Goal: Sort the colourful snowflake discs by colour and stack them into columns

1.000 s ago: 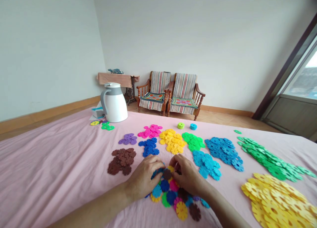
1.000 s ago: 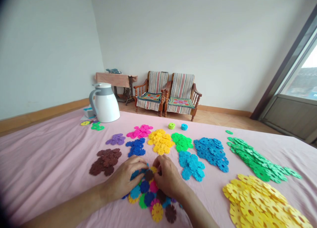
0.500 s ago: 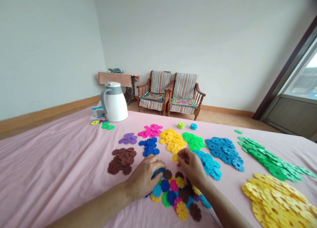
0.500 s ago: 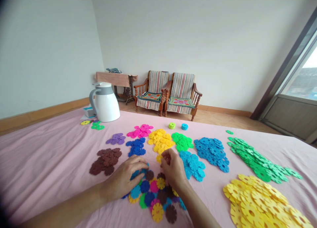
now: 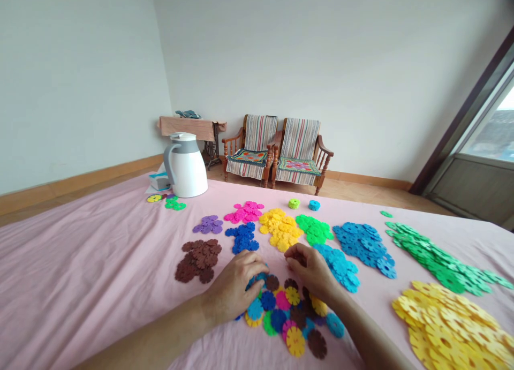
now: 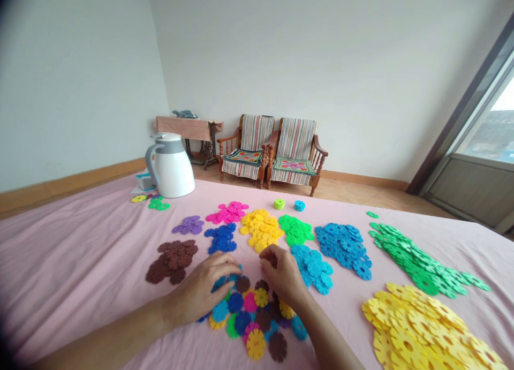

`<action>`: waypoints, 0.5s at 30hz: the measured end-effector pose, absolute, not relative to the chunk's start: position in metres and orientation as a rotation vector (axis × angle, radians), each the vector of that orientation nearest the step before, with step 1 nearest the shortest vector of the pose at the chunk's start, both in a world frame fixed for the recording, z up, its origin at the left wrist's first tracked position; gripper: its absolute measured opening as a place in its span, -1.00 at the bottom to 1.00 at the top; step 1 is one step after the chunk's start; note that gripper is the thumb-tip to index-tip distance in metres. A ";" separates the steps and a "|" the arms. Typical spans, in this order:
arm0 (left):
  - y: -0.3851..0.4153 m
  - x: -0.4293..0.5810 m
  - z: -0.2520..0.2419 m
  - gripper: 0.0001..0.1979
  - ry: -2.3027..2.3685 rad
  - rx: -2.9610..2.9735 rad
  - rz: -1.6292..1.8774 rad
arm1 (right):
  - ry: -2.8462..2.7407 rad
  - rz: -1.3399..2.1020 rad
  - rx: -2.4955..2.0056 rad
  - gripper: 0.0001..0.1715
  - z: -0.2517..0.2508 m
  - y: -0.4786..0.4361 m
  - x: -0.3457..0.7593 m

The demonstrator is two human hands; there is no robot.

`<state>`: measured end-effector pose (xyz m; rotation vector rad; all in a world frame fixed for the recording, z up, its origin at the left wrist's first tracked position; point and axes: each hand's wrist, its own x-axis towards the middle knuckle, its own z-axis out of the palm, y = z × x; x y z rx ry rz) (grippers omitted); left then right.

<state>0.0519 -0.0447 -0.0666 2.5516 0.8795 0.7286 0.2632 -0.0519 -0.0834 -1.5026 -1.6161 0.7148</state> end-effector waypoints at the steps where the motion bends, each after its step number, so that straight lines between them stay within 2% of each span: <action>1: -0.045 0.052 -0.067 -0.78 0.880 2.552 0.728 | -1.635 0.739 -1.497 -0.90 -0.079 -0.054 0.264; 5: -0.045 0.052 -0.066 -0.77 0.873 2.551 0.723 | -1.800 0.936 -1.439 -0.93 -0.057 -0.065 0.270; 8: -0.045 0.052 -0.067 -0.78 0.876 2.554 0.717 | -1.996 1.018 -1.427 -0.82 -0.047 -0.074 0.275; 12: -0.045 0.053 -0.068 -0.78 0.882 2.553 0.718 | -2.160 0.929 -1.477 -0.70 -0.047 -0.079 0.277; 15: -0.044 0.052 -0.068 -0.78 0.878 2.553 0.716 | -2.185 0.908 -1.497 -0.75 -0.049 -0.078 0.276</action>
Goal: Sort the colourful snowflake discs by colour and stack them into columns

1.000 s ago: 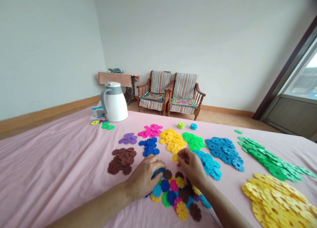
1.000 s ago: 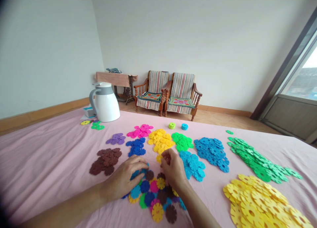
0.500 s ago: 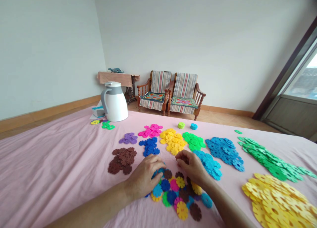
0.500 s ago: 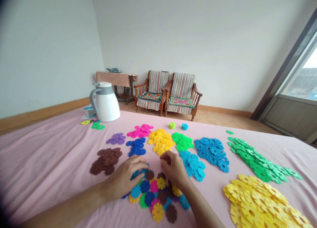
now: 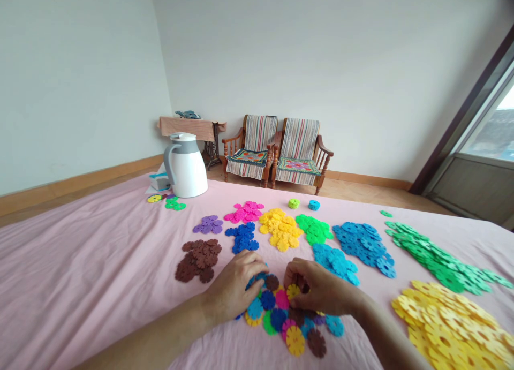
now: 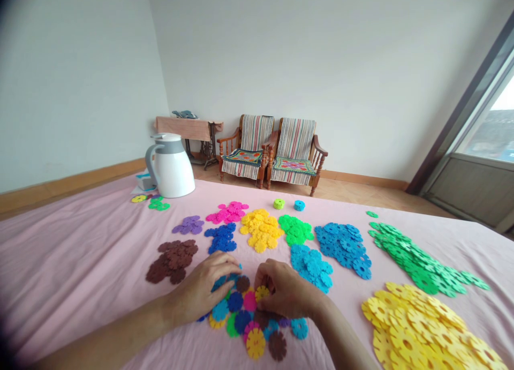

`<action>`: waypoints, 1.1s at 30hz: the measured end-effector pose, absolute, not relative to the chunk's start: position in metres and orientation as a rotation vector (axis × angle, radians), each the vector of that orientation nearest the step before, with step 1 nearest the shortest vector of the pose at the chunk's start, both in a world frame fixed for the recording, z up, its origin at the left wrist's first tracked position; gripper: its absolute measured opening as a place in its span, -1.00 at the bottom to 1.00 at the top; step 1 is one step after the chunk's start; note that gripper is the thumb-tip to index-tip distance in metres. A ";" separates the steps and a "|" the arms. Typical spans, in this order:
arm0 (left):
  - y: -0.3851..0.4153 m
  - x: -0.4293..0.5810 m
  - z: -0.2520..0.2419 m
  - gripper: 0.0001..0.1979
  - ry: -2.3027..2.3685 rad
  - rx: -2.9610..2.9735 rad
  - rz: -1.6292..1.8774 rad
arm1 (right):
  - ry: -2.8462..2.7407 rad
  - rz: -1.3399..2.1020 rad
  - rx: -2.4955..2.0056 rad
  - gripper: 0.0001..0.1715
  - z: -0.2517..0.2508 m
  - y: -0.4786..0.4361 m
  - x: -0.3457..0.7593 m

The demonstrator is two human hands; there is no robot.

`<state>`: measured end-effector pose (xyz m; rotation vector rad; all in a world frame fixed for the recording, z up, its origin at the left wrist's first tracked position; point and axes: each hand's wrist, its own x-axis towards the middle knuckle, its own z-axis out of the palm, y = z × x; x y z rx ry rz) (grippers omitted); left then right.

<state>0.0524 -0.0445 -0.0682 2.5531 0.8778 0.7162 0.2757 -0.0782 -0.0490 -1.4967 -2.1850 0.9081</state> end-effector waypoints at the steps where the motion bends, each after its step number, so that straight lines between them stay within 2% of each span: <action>1: -0.044 0.052 -0.068 -0.78 0.876 2.554 0.716 | -2.171 0.934 -1.491 -0.80 -0.050 -0.077 0.275; 6: -0.044 0.051 -0.068 -0.77 0.872 2.557 0.713 | -1.892 1.039 -1.464 -0.93 -0.060 -0.067 0.273; 10: -0.043 0.051 -0.069 -0.79 0.860 2.562 0.717 | -1.428 0.818 -1.393 -0.76 -0.068 -0.052 0.275; 12: -0.043 0.051 -0.070 -0.80 0.852 2.563 0.721 | -1.341 0.766 -1.384 -0.75 -0.068 -0.048 0.278; 18: -0.043 0.050 -0.070 -0.79 0.852 2.570 0.715 | -1.967 0.731 -1.686 -0.95 -0.043 -0.068 0.289; 26: -0.044 0.052 -0.068 -0.79 0.864 2.562 0.710 | -2.318 0.786 -1.974 -0.74 -0.018 -0.089 0.301; 33: -0.044 0.051 -0.069 -0.78 0.867 2.561 0.709 | -2.344 0.722 -1.803 -0.79 -0.026 -0.086 0.298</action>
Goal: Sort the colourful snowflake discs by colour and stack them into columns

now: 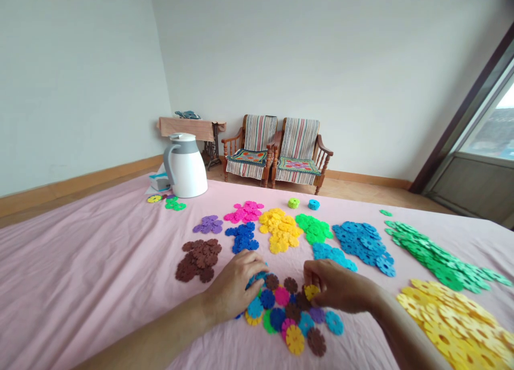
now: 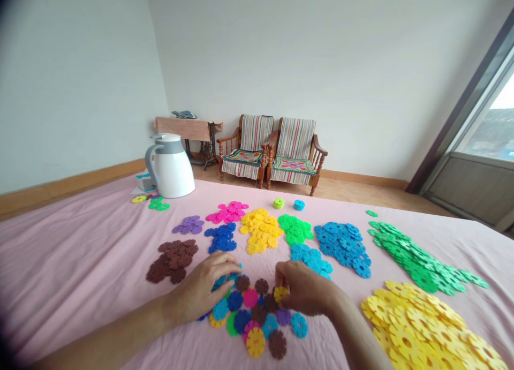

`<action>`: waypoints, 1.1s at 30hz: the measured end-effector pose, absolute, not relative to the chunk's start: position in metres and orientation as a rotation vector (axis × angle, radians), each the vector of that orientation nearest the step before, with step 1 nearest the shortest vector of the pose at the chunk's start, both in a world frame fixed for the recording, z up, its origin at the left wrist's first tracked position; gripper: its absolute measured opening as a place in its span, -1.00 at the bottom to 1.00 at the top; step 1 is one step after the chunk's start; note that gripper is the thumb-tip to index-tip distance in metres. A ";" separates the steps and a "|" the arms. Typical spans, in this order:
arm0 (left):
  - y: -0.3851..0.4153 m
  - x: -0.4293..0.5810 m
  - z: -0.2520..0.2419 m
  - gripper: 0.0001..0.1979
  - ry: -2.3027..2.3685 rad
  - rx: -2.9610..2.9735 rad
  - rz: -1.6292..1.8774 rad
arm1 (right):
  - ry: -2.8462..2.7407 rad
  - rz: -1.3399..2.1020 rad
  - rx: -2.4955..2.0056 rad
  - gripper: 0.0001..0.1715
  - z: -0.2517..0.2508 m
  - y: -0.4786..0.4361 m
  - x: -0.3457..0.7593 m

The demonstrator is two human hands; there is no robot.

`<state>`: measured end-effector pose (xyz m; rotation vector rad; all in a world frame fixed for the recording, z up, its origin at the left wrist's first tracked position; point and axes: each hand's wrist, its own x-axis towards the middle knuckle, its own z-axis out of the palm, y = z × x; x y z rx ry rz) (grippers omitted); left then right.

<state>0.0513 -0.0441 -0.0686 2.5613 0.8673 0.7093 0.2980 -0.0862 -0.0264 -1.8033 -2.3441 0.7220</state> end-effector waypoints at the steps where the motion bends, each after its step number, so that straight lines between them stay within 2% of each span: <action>1: -0.044 0.051 -0.069 -0.79 0.868 2.563 0.710 | -2.329 0.754 -1.759 -0.81 -0.028 -0.085 0.297; 7: -0.044 0.051 -0.068 -0.79 0.850 2.570 0.715 | -1.965 1.214 -1.557 -0.92 -0.042 -0.072 0.293; 12: -0.043 0.051 -0.069 -0.79 0.839 2.562 0.724 | -1.440 0.956 -1.463 -0.82 -0.054 -0.057 0.286; 19: -0.044 0.051 -0.069 -0.79 0.842 2.568 0.718 | -2.017 0.639 -1.804 -0.97 -0.044 -0.070 0.292; 22: -0.044 0.051 -0.069 -0.78 0.851 2.565 0.716 | -2.085 0.675 -1.830 -0.89 -0.041 -0.076 0.291; 33: -0.044 0.051 -0.068 -0.79 0.843 2.558 0.731 | -2.065 0.798 -1.763 -0.89 -0.042 -0.076 0.290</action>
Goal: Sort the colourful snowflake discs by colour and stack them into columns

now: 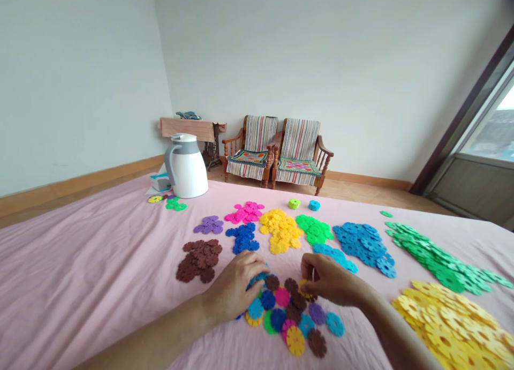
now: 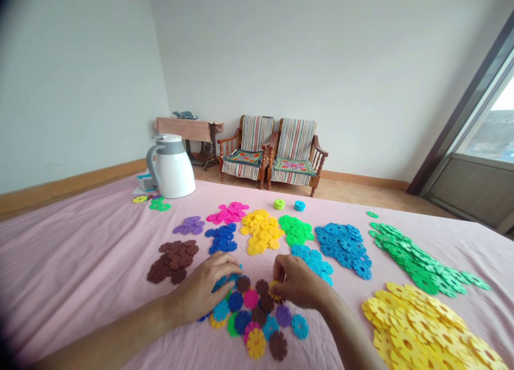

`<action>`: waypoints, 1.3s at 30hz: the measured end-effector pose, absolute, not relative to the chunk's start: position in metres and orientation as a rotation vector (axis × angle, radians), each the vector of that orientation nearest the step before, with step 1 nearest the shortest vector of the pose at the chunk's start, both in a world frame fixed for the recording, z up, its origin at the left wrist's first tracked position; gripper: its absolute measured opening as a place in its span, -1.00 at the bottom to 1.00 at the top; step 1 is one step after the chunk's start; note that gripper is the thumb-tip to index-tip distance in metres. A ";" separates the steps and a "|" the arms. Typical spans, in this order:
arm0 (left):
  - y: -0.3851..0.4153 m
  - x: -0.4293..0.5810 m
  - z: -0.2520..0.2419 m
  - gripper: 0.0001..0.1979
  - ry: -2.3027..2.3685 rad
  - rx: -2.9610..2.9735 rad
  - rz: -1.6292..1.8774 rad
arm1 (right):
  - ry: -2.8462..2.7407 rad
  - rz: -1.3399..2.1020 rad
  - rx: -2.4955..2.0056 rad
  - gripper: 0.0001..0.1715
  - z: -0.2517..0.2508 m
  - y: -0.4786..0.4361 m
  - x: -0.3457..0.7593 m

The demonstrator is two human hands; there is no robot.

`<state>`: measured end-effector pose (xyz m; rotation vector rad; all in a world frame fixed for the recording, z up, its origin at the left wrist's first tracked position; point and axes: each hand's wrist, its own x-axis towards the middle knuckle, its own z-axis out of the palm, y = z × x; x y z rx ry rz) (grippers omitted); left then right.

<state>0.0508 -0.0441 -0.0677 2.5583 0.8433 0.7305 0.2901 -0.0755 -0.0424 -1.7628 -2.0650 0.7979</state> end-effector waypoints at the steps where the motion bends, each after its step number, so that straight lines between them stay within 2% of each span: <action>1: -0.044 0.051 -0.067 -0.79 0.846 2.560 0.730 | -2.048 0.807 -1.741 -0.89 -0.042 -0.075 0.290; 6: -0.044 0.051 -0.067 -0.79 0.839 2.567 0.725 | -1.940 0.886 -1.666 -0.90 -0.044 -0.070 0.289; 9: -0.044 0.051 -0.068 -0.79 0.832 2.566 0.737 | -1.679 0.838 -1.587 -0.95 -0.049 -0.061 0.289; 12: -0.044 0.050 -0.068 -0.79 0.827 2.567 0.738 | -1.503 0.765 -1.518 -0.85 -0.053 -0.056 0.291; 16: -0.044 0.050 -0.066 -0.79 0.830 2.567 0.723 | -1.858 0.769 -1.696 -0.96 -0.052 -0.064 0.294; 20: -0.045 0.051 -0.066 -0.79 0.829 2.571 0.720 | -2.109 0.787 -1.811 -0.81 -0.042 -0.077 0.293; 23: -0.044 0.051 -0.067 -0.80 0.828 2.570 0.740 | -2.175 0.799 -1.848 -0.80 -0.034 -0.082 0.292; 28: -0.044 0.051 -0.068 -0.79 0.830 2.556 0.735 | -2.169 0.846 -1.815 -0.85 -0.032 -0.080 0.293; 39: -0.054 0.054 -0.053 -0.83 0.830 2.434 0.850 | -1.859 0.843 -1.378 -0.90 -0.048 -0.079 0.246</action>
